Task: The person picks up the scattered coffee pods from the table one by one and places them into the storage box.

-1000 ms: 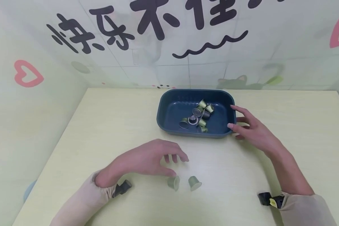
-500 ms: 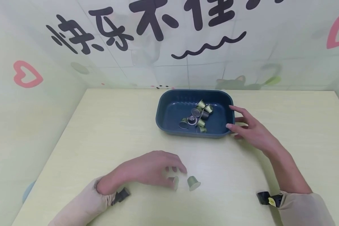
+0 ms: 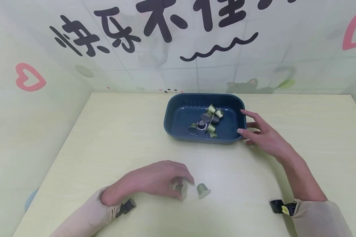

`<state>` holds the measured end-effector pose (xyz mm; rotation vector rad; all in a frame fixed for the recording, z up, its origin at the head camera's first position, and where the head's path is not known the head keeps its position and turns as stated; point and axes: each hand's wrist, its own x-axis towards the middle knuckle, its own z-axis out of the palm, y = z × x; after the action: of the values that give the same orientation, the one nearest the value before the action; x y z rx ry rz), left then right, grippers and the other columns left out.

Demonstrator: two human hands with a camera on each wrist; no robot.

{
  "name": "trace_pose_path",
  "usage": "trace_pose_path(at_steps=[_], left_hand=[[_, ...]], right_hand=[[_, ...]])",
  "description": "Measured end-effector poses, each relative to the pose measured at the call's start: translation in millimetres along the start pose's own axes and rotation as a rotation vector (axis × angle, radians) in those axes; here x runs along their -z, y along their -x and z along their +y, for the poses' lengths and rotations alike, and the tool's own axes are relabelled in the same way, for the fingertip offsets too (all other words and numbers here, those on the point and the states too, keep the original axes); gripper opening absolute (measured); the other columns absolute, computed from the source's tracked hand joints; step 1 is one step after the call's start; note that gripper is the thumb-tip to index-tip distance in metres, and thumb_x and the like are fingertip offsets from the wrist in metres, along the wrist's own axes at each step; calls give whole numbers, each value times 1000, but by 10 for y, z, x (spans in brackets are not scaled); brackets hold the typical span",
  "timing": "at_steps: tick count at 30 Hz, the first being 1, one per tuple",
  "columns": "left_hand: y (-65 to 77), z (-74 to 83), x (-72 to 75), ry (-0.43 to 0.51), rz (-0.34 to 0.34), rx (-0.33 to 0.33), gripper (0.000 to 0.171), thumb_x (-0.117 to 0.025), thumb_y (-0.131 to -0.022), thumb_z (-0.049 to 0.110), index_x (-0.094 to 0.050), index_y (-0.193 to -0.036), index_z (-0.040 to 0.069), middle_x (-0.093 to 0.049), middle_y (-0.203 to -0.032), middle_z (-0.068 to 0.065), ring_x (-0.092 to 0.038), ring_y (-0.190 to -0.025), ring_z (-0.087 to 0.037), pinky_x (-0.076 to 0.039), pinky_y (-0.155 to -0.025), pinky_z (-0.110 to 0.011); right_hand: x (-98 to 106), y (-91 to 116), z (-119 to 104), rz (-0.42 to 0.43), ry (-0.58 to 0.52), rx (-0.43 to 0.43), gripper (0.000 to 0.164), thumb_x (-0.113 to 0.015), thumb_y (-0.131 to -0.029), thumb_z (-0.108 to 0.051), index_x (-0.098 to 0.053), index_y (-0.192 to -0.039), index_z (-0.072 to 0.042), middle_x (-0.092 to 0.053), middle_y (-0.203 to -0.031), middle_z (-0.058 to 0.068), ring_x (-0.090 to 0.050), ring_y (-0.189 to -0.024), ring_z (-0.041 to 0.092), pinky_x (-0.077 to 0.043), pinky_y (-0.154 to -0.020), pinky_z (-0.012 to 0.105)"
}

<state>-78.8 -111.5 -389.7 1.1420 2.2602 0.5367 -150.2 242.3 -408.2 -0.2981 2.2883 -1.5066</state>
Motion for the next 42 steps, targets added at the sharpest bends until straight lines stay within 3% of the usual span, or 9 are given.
trace_pose_path(at_steps=[7,14,22,34,42], left_hand=[[1,-23,-51,13,17,1,42,-81,-83,35,-69,-121,22,-63,-107,16,-56,-88,6,-42,-85,-16],[-2,-20,-68,3,42,-8,33,-81,-84,31,-72,-114,21,-62,-99,16,-55,-84,6,-41,-92,-18],[-22,-32,-60,52,41,-31,23,-82,-83,13,-73,-104,16,-62,-93,13,-56,-80,4,-43,-75,-9],[-36,-53,-52,53,59,-34,24,-81,-82,11,-74,-105,17,-63,-92,15,-56,-79,2,-43,-71,-8],[-54,-114,-38,166,66,-12,24,-78,-84,8,-73,-105,19,-65,-91,18,-56,-75,1,-47,-68,-12]], right_hand=[[0,-3,0,-5,7,7,67,-54,-104,-29,-17,-160,-32,-35,-144,30,-69,-93,14,-54,-80,21],[-9,-2,3,-6,5,13,67,-54,-104,-28,-18,-160,-31,-36,-144,30,-69,-94,13,-55,-80,22],[2,-3,0,-13,3,2,67,-54,-104,-29,-17,-159,-32,-35,-144,30,-69,-94,14,-55,-80,22],[17,-14,37,-15,-10,3,67,-52,-105,-26,-15,-160,-32,-33,-145,30,-68,-94,12,-55,-80,22],[11,-13,30,-13,-11,5,66,-52,-105,-28,-16,-159,-33,-33,-146,30,-69,-95,12,-54,-81,21]])
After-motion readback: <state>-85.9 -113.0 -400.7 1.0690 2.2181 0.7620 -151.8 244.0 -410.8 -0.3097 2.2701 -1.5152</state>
